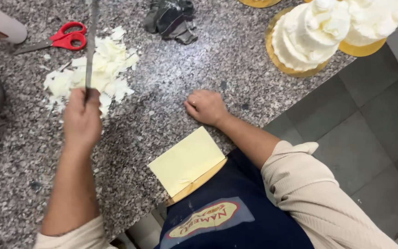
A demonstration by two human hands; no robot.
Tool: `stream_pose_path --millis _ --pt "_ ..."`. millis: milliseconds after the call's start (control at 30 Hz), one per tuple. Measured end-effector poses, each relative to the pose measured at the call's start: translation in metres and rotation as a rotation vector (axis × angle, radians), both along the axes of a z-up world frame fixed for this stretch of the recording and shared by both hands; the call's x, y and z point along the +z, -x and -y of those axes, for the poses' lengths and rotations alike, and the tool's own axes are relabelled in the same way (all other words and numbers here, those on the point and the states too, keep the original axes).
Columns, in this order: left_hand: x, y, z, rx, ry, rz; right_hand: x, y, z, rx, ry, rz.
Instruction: The person uses a knife to scrape a block of white chocolate, creating shavings on a granite counter. They repeatedly shave the block, occasionally repositioning it or moving the shavings aside.
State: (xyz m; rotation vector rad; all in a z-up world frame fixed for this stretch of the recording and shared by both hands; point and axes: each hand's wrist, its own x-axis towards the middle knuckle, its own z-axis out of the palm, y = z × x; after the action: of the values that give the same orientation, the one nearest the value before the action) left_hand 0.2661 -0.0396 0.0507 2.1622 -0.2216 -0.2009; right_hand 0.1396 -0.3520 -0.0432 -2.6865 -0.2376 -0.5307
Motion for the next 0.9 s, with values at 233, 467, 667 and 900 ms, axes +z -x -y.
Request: stream_pose_path --millis 233,467,667,900 --pt "-0.066 0.073 -0.028 0.098 0.335 -0.184 -0.012 -0.001 0.001 -0.020 0.025 0.008" --pt "-0.104 0.136 -0.057 0.307 0.558 -0.347 -0.011 0.000 0.002 -0.016 0.154 -0.069" --pt "-0.132 0.172 -0.054 0.412 0.585 -0.398 0.009 -0.002 -0.005 -0.025 0.025 -0.205" --pt "-0.149 0.177 -0.062 0.467 0.791 -0.407 0.050 0.053 -0.054 0.470 0.306 -0.296"
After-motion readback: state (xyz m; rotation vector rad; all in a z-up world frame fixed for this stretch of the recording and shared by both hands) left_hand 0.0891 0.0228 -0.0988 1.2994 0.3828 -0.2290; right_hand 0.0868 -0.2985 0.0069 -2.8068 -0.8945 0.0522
